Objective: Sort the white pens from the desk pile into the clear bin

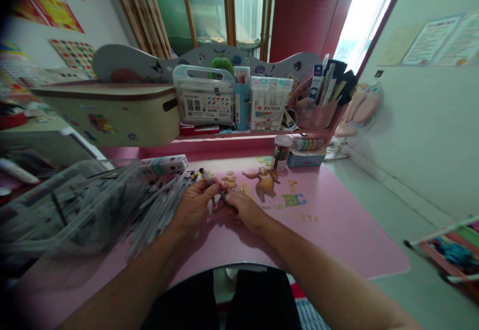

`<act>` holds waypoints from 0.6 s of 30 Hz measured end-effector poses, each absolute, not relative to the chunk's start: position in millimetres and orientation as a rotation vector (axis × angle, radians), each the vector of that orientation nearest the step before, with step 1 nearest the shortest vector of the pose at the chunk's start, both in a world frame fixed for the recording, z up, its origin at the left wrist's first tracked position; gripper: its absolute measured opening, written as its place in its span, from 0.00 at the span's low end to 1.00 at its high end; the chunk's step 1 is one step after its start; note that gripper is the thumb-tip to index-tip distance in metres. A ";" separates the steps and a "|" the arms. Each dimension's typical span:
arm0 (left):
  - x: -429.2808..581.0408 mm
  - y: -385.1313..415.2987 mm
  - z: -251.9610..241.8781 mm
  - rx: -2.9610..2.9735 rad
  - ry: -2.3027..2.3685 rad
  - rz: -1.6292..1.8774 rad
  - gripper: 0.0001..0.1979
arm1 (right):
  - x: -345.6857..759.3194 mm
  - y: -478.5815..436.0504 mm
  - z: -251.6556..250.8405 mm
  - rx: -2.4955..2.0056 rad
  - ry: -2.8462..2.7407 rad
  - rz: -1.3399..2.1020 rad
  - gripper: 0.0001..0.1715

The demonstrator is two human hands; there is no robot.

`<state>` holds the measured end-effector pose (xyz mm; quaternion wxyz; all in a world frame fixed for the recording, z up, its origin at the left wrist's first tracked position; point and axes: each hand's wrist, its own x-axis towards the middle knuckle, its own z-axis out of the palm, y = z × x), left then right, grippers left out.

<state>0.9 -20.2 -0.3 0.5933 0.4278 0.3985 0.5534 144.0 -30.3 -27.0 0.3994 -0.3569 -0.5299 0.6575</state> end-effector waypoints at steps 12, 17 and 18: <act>-4.2 -15.1 -6.0 1.025 0.804 1.241 0.09 | 151.5 -28.8 -19.7 -0.758 -1.151 2.088 0.20; 4.8 -20.5 -4.1 0.951 0.849 1.328 0.09 | 145.0 -31.5 -19.7 -0.929 -1.579 1.477 0.20; 6.3 -22.2 -3.1 0.929 0.866 1.334 0.09 | 144.1 -31.5 -19.8 -0.941 -1.670 1.327 0.19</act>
